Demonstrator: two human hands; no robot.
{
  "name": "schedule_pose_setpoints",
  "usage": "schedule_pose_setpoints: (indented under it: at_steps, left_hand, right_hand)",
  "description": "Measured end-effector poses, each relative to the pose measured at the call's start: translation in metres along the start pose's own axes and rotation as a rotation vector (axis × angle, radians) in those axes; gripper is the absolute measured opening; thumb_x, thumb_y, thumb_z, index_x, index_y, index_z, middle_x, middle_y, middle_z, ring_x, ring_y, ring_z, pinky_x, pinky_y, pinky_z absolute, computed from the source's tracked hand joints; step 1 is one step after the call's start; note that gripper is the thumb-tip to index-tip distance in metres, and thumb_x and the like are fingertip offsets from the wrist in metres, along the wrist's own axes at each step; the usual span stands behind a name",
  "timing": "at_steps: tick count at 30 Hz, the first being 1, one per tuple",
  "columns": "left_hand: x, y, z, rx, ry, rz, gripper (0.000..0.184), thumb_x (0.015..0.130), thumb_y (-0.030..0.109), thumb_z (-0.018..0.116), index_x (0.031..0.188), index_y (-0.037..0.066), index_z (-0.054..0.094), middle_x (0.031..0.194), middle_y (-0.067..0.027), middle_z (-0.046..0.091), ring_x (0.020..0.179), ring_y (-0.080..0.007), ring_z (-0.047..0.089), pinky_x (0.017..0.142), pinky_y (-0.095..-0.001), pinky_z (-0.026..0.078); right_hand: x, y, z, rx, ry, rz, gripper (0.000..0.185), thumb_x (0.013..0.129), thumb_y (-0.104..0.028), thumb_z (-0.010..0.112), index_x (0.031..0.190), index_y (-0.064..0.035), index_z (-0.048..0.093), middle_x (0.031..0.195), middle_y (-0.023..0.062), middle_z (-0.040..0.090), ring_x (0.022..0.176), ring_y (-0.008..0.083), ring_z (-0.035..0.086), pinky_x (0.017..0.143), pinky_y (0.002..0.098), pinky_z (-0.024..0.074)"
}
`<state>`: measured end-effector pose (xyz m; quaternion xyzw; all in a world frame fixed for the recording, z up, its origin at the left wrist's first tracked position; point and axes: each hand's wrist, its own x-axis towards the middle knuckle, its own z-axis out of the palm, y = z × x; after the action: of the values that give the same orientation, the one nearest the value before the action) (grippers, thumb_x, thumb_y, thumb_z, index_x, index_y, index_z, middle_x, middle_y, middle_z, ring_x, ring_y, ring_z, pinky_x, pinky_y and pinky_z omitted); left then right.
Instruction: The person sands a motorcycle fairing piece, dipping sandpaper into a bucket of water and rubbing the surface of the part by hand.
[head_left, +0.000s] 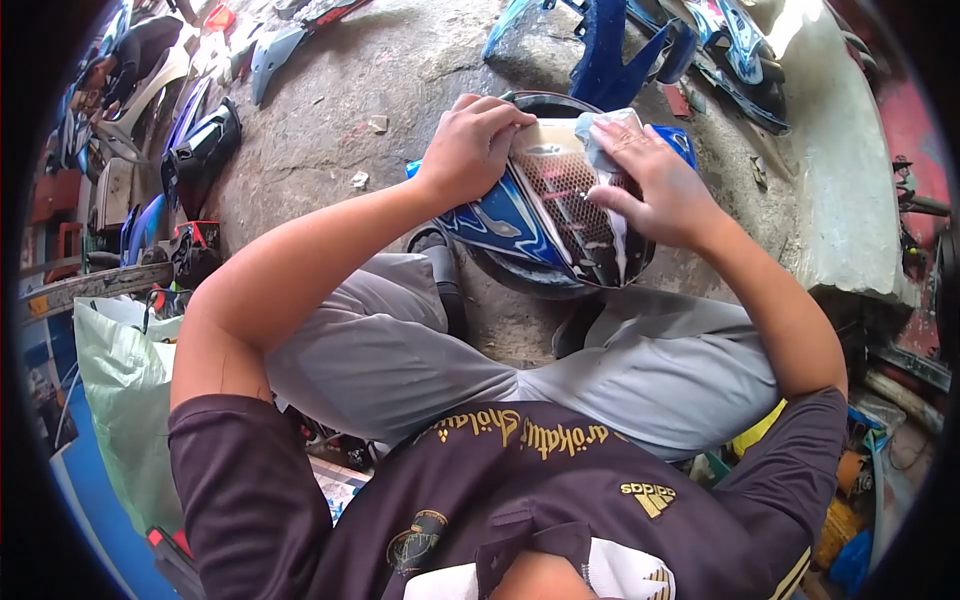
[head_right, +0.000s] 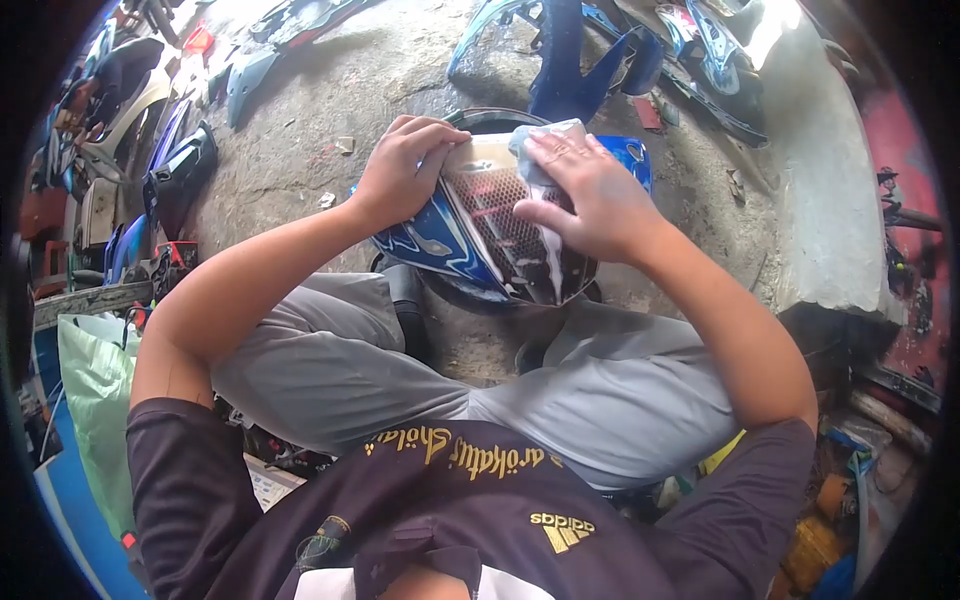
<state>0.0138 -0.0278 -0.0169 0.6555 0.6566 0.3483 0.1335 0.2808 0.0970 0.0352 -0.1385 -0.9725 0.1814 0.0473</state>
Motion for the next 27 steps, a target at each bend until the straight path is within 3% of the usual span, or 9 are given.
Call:
schedule_pose_setpoints:
  at_steps: [2,4,7,10,14,16,20,24,27]
  left_hand:
    - [-0.003,0.0,-0.003,-0.003,-0.019,-0.012,0.028,0.105,0.011,0.06,0.125,0.01,0.079,0.129,-0.013,0.076,0.127,-0.0357,0.064,0.111,-0.0467,0.048]
    - [-0.009,0.003,-0.006,0.067,-0.053,-0.059,0.035,0.106,0.017,0.059,0.137,0.012,0.075,0.145,-0.0127,0.07,0.138,-0.0334,0.06,0.116,-0.0482,0.042]
    - [-0.02,0.003,-0.006,0.098,-0.046,-0.062,0.042,0.107,0.022,0.058,0.146,0.011,0.068,0.155,-0.0127,0.064,0.144,-0.0328,0.055,0.121,-0.0492,0.035]
    - [-0.029,0.008,-0.004,0.189,0.021,0.004,0.042,0.107,0.022,0.059,0.146,0.01,0.068,0.154,-0.0129,0.065,0.145,-0.0322,0.055,0.12,-0.049,0.036]
    - [-0.031,0.013,-0.003,0.024,-0.007,-0.014,0.044,0.106,0.016,0.059,0.149,0.008,0.065,0.154,-0.0164,0.064,0.144,-0.0364,0.057,0.12,-0.0488,0.041]
    - [-0.029,0.009,-0.005,-0.022,-0.013,-0.028,0.043,0.106,0.013,0.058,0.146,0.003,0.065,0.153,-0.021,0.064,0.141,-0.0414,0.06,0.119,-0.0479,0.044]
    - [-0.027,0.004,-0.006,-0.08,-0.027,-0.046,0.041,0.106,0.011,0.057,0.144,-0.001,0.065,0.151,-0.0249,0.064,0.14,-0.0439,0.061,0.118,-0.0468,0.047]
    - [-0.025,0.004,-0.003,-0.089,-0.02,-0.039,0.04,0.106,0.011,0.056,0.143,-0.001,0.065,0.149,-0.0243,0.065,0.139,-0.0433,0.061,0.118,-0.0471,0.047]
    - [-0.023,0.001,-0.004,-0.086,-0.044,-0.051,0.04,0.107,0.012,0.056,0.144,0.001,0.064,0.15,-0.0235,0.064,0.14,-0.0427,0.06,0.119,-0.0471,0.046]
  right_hand:
    - [-0.004,-0.019,0.001,-0.034,-0.016,-0.056,0.084,0.1,-0.062,0.068,0.155,0.0007,0.057,0.16,0.0223,0.057,0.155,0.0387,0.048,0.131,0.0512,0.0317]
    - [-0.001,-0.046,0.004,-0.032,-0.092,-0.223,0.09,0.101,-0.07,0.062,0.157,0.0004,0.055,0.16,0.0228,0.057,0.156,0.0375,0.046,0.132,0.0513,0.0306]
    - [0.009,-0.029,0.001,0.008,-0.065,-0.111,0.084,0.101,-0.065,0.065,0.15,0.0034,0.06,0.156,0.0246,0.06,0.152,0.0383,0.051,0.128,0.0509,0.0362]
    - [0.021,0.003,-0.001,0.029,0.077,0.163,0.081,0.1,-0.06,0.068,0.148,0.005,0.062,0.156,0.0269,0.059,0.151,0.04,0.052,0.126,0.0481,0.0386]
    - [0.011,-0.04,0.011,-0.022,-0.025,-0.135,0.082,0.103,-0.063,0.062,0.154,0.0013,0.059,0.157,0.0256,0.059,0.155,0.0361,0.048,0.129,0.0516,0.0335]
    - [0.012,-0.038,0.015,-0.044,-0.032,-0.161,0.082,0.104,-0.065,0.06,0.154,-0.0001,0.059,0.157,0.0252,0.059,0.153,0.0355,0.051,0.129,0.0546,0.0317]
    - [0.023,0.016,0.006,0.008,0.039,0.248,0.078,0.105,-0.061,0.059,0.148,0.0034,0.062,0.155,0.0262,0.061,0.148,0.0382,0.055,0.129,0.054,0.0328]
    - [0.016,-0.041,0.025,-0.101,0.066,-0.052,0.085,0.105,-0.07,0.055,0.149,0.0028,0.061,0.157,0.0215,0.06,0.15,0.0397,0.052,0.129,0.0535,0.032]
    - [0.02,-0.042,0.018,-0.15,-0.009,-0.029,0.082,0.105,-0.068,0.055,0.152,-0.0016,0.061,0.161,0.0206,0.057,0.154,0.0356,0.048,0.13,0.0517,0.0314]
